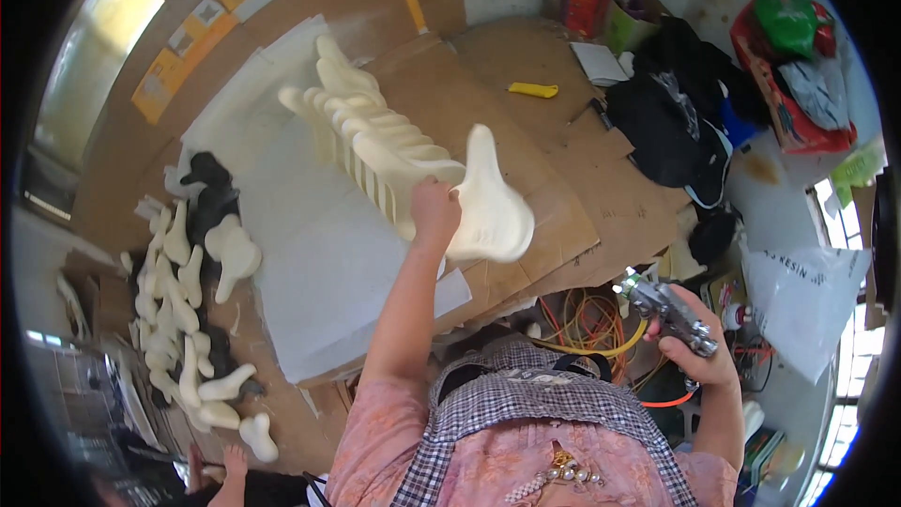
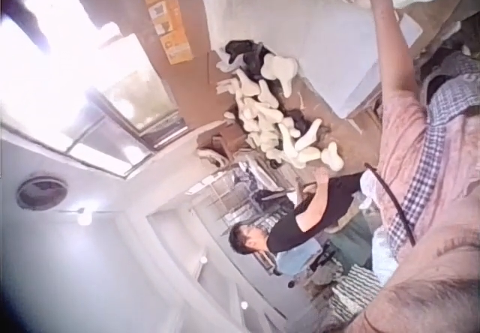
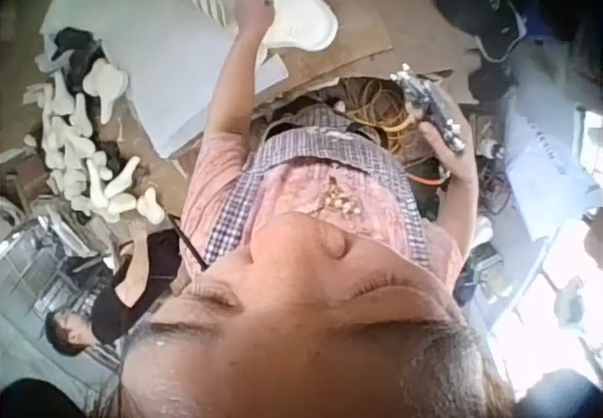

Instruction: Organizing and preparing foam bicycle seat cushions on a workbench in a factory setting.

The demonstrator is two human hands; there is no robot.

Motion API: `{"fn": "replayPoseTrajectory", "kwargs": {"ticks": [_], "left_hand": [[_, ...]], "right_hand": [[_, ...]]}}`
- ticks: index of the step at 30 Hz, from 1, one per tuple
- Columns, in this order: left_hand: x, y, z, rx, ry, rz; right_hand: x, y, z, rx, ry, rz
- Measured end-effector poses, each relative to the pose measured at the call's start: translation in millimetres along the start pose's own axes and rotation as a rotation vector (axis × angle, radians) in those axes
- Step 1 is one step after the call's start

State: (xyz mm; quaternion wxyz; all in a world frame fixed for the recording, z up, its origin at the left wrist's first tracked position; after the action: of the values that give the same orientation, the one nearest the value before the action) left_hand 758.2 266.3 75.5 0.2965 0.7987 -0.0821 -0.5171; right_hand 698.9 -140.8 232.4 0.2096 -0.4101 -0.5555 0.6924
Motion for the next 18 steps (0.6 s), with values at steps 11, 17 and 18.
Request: {"fn": "replayPoseTrajectory", "kwargs": {"ticks": [11, 17, 18], "left_hand": [[-100.2, -101.0, 136.3, -0.330, 0.790, 0.961], [4.8, -86.6, 60.3, -0.406, 0.348, 0.928], [14.7, -81.9, 54.5, -0.414, 0.297, 0.797]], "right_hand": [[-11.5, -6.2, -68.6, -0.247, -0.061, -0.155], [-9.6, 32.1, -66.9, -0.108, -0.148, 0.021], [-5.3, 38.0, -67.4, -0.087, -0.174, 0.046]]}}
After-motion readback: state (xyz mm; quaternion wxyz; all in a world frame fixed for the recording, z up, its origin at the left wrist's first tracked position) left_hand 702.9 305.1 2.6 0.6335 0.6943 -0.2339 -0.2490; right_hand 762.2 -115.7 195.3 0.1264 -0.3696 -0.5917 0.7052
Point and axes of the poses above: each hand's wrist, its own z-axis away from the middle knuckle, its own x-axis out of the palm, y = z × x, the point moved 2 cm from there along -z, towards the middle knuckle, and after that the axes turned 15 degrees about z, right-handed, at the moved point
